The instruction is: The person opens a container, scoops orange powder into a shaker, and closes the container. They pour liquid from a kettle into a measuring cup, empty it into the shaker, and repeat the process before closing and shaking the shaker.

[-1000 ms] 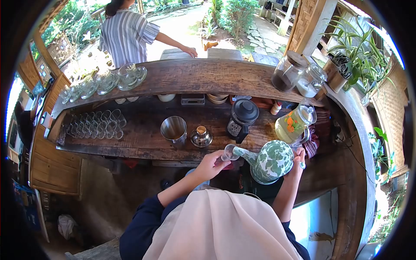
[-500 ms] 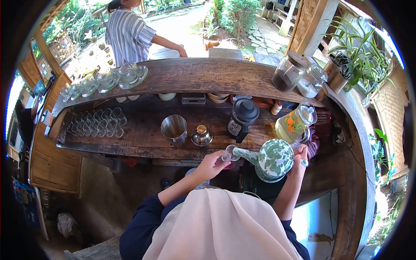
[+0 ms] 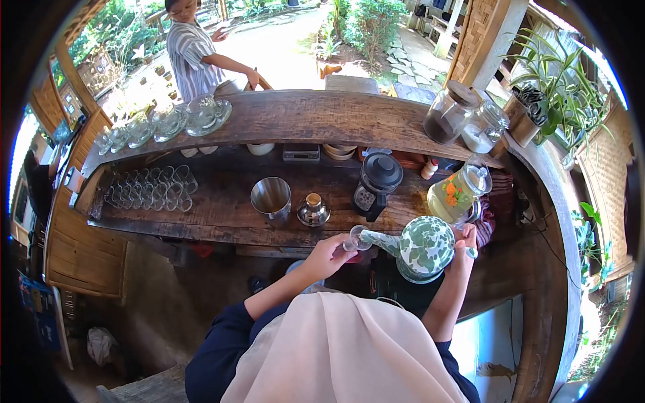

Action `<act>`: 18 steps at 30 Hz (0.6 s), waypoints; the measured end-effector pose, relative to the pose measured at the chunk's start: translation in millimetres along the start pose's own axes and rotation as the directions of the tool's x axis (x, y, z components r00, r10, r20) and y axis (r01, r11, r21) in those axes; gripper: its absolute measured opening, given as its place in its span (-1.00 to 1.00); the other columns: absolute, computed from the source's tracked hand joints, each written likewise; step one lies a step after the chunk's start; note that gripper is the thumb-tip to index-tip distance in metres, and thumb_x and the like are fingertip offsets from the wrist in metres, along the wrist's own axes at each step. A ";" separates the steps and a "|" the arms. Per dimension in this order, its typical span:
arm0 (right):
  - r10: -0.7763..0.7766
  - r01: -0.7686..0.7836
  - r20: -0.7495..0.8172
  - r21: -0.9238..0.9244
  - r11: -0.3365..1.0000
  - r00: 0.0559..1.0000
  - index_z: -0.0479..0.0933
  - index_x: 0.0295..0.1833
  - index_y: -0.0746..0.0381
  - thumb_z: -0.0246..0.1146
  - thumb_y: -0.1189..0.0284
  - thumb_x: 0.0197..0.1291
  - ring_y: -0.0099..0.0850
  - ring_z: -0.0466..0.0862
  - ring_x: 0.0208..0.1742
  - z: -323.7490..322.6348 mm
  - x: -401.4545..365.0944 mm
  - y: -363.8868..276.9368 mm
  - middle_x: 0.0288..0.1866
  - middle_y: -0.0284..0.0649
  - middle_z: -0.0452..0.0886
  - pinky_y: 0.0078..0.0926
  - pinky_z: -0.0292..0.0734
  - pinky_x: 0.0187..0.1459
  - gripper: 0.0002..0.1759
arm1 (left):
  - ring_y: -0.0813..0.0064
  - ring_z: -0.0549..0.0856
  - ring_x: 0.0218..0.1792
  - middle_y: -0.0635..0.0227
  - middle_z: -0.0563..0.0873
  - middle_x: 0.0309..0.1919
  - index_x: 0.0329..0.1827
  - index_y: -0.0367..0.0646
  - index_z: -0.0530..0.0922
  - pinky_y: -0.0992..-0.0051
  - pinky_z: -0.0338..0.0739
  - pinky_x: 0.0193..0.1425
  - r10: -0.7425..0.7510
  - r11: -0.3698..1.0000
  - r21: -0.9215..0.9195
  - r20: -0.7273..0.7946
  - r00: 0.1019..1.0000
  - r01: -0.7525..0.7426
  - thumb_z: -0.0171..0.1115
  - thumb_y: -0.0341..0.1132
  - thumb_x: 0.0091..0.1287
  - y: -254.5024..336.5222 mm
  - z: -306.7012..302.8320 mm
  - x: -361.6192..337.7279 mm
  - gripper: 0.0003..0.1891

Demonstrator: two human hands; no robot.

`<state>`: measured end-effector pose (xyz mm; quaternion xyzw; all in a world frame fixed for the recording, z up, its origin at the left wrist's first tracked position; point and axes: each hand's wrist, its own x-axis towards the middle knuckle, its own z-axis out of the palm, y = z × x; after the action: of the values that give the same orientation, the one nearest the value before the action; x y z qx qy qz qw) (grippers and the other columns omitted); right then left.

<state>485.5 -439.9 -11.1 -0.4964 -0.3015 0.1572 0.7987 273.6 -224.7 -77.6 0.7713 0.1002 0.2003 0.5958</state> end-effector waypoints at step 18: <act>0.000 0.023 -0.130 0.172 0.985 0.992 0.20 -0.09 0.10 0.37 -0.12 0.01 -0.33 0.65 -0.10 -28.2 -0.5 33.6 -0.20 -0.18 0.57 -0.39 0.64 -0.09 -0.33 | 0.66 0.62 -0.17 0.36 0.69 -0.15 0.13 -0.22 0.51 0.55 0.52 -0.01 0.027 0.991 -0.131 0.033 0.999 -0.023 0.27 -0.44 0.31 7.8 5.8 13.7 -0.67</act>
<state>504.8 -444.5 -50.2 -0.4327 -0.2372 0.1457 0.8575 287.8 -226.6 -68.8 0.7352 0.0668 0.2004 0.6441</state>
